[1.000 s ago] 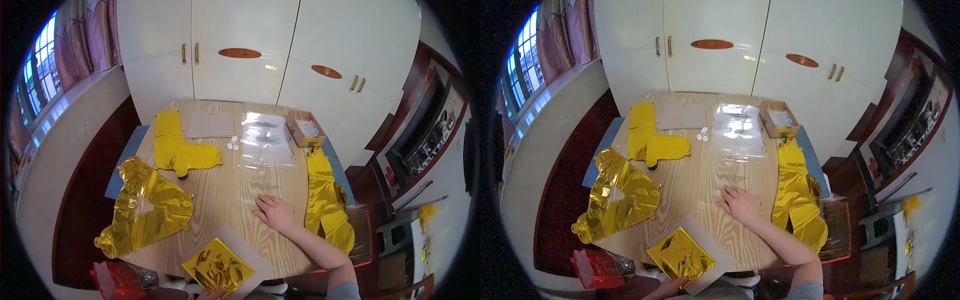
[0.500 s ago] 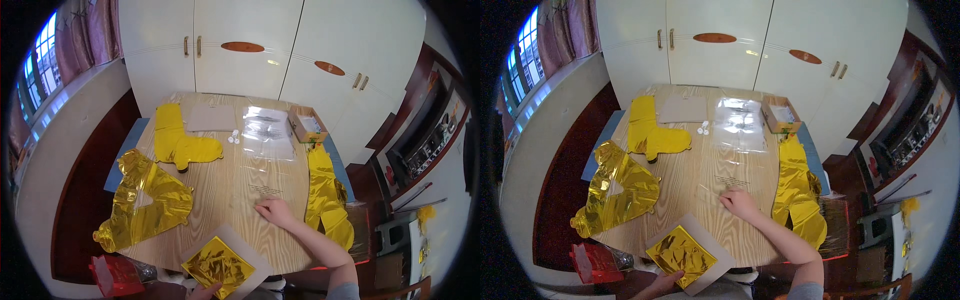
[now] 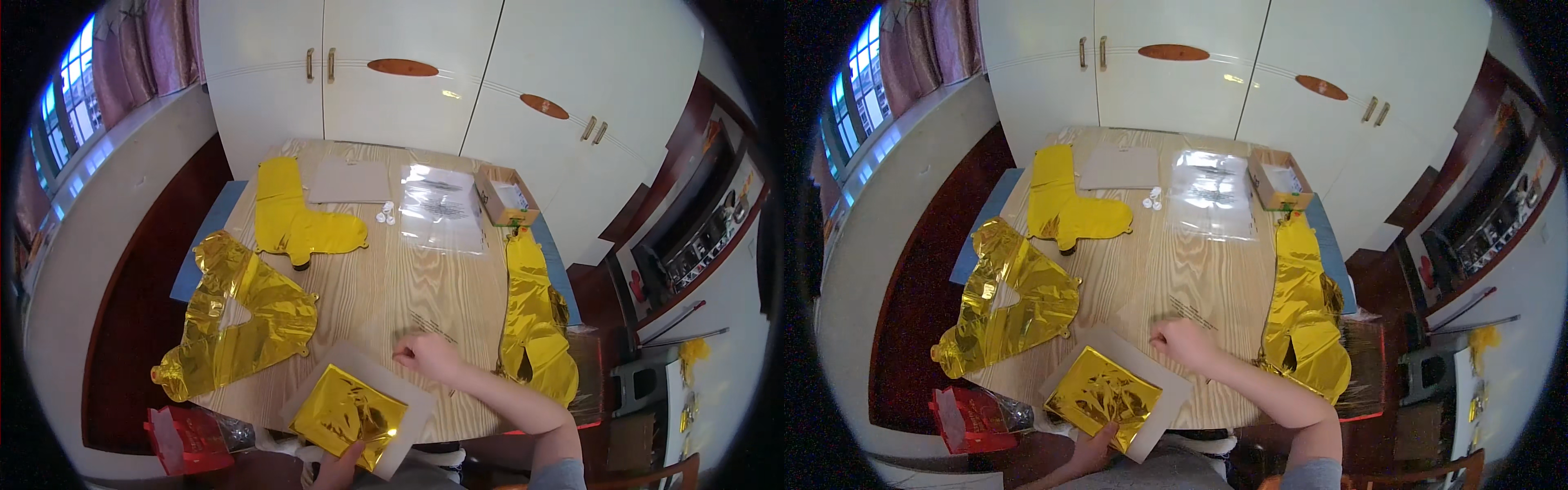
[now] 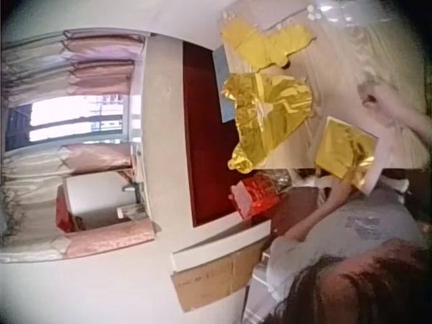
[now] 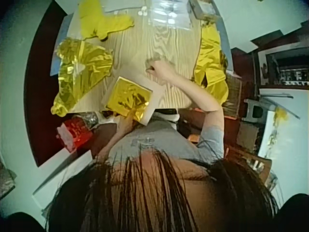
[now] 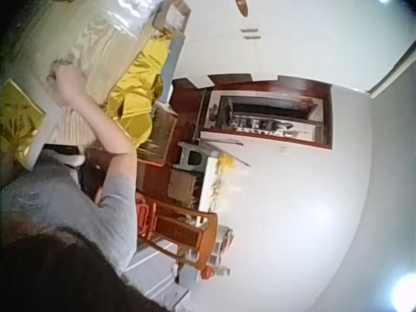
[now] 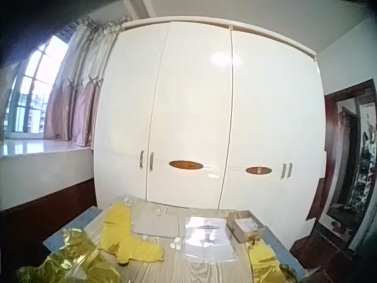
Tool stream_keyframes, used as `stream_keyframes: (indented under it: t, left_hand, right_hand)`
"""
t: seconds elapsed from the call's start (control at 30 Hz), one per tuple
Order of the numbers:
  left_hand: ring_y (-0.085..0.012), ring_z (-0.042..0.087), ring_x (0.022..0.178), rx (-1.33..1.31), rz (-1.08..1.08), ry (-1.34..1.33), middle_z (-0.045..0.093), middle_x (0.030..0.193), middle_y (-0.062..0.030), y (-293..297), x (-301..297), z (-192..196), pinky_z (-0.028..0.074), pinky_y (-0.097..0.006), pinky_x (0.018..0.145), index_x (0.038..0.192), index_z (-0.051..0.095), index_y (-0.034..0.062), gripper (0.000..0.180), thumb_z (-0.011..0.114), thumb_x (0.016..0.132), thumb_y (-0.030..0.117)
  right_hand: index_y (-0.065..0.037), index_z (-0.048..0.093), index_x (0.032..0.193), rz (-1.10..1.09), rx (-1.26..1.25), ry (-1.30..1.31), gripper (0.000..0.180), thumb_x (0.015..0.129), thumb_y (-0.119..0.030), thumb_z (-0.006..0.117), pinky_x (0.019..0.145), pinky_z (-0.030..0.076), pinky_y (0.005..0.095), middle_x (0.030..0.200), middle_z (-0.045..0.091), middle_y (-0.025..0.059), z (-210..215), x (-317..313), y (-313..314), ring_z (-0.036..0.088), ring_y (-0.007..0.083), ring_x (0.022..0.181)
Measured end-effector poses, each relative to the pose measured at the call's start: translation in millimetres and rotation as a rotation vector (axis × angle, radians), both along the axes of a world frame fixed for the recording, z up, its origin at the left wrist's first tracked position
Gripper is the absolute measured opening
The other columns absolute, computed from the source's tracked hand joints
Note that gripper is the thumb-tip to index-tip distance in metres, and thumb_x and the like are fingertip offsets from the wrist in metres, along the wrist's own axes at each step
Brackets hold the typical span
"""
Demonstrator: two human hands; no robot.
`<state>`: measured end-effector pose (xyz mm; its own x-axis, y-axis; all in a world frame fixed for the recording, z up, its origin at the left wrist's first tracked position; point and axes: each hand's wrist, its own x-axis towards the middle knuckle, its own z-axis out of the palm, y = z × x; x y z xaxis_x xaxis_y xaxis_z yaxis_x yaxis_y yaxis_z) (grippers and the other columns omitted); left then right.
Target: The recorder is smoothing gold foil sheets onto cardboard and preparing larger gold foil items at a table.
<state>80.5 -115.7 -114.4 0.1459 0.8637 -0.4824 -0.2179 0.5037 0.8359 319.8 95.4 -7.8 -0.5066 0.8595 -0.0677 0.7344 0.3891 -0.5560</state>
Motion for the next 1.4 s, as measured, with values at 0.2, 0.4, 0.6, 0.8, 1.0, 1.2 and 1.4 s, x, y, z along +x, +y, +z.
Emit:
stream_keyframes:
  t: [0.2,0.4,0.6,0.8,1.0,1.2,1.4]
  left_hand:
    - [-0.0182,0.059,0.105,0.061,-0.151,0.258,0.059,0.12,-0.0102,10,8,28,0.049,-0.031,0.09,0.129,0.047,-0.001,0.034,0.054,0.098,0.011]
    - [-0.0208,0.057,0.11,0.016,-0.045,-0.183,0.058,0.124,-0.0113,1,11,-4,0.047,-0.033,0.094,0.134,0.043,0.0001,0.038,0.054,0.098,0.01]
    - [-0.0221,0.058,0.109,0.006,0.162,-0.177,0.059,0.124,-0.0121,-1,19,6,0.047,-0.034,0.094,0.132,0.045,0.0001,0.037,0.055,0.098,0.01]
    - [-0.0194,0.06,0.104,0.003,-0.047,0.399,0.063,0.117,-0.0095,12,18,73,0.047,-0.032,0.09,0.124,0.054,-0.0001,0.032,0.059,0.096,0.015]
    - [-0.0189,0.059,0.105,0.079,-0.022,0.269,0.062,0.118,-0.0092,8,16,43,0.048,-0.033,0.09,0.126,0.053,0.0009,0.032,0.058,0.096,0.013]
    - [-0.0192,0.058,0.11,0.04,0.035,-0.124,0.057,0.127,-0.0103,1,26,14,0.049,-0.034,0.095,0.134,0.044,0.0008,0.038,0.053,0.099,0.008]
    - [-0.0159,0.059,0.104,-0.082,0.027,-0.067,0.061,0.118,-0.0075,2,30,30,0.048,-0.03,0.09,0.125,0.052,-0.0016,0.031,0.058,0.097,0.012]
  right_hand:
    - [-0.004,0.065,0.088,0.006,0.042,0.121,0.015,0.083,-0.019,0.066,0.066,0.052,0.0434,0.081,0.066,0.0142,-2,-5,-7,0.066,0.0328,0.077]
    - [-0.007,0.065,0.089,0.012,0.253,0.012,0.014,0.086,-0.021,0.063,0.063,0.054,0.043,0.08,0.065,0.011,9,-24,-23,0.066,0.0316,0.071]
    - [-0.008,0.064,0.091,0.096,0.347,-0.105,0.014,0.087,-0.021,0.06,0.061,0.054,0.0431,0.079,0.061,0.0095,-4,-23,-30,0.065,0.0303,0.069]
    - [-0.008,0.064,0.101,0.164,0.308,-0.141,0.019,0.086,-0.019,0.061,0.065,0.055,0.0414,0.086,0.06,0.0103,-10,-16,-32,0.065,0.0301,0.075]
    - [-0.008,0.064,0.105,0.142,0.161,-0.066,0.022,0.085,-0.018,0.06,0.067,0.055,0.0428,0.09,0.061,0.0113,5,-18,-37,0.065,0.0321,0.078]
    - [-0.008,0.064,0.103,0.14,0.129,-0.068,0.02,0.086,-0.016,0.06,0.068,0.055,0.0431,0.091,0.062,0.0113,0,-26,-47,0.065,0.0325,0.081]
    - [-0.006,0.061,0.094,0.141,0.313,-0.047,0.014,0.082,-0.015,0.062,0.067,0.054,0.0411,0.085,0.058,0.0103,-11,-35,-66,0.063,0.03,0.08]
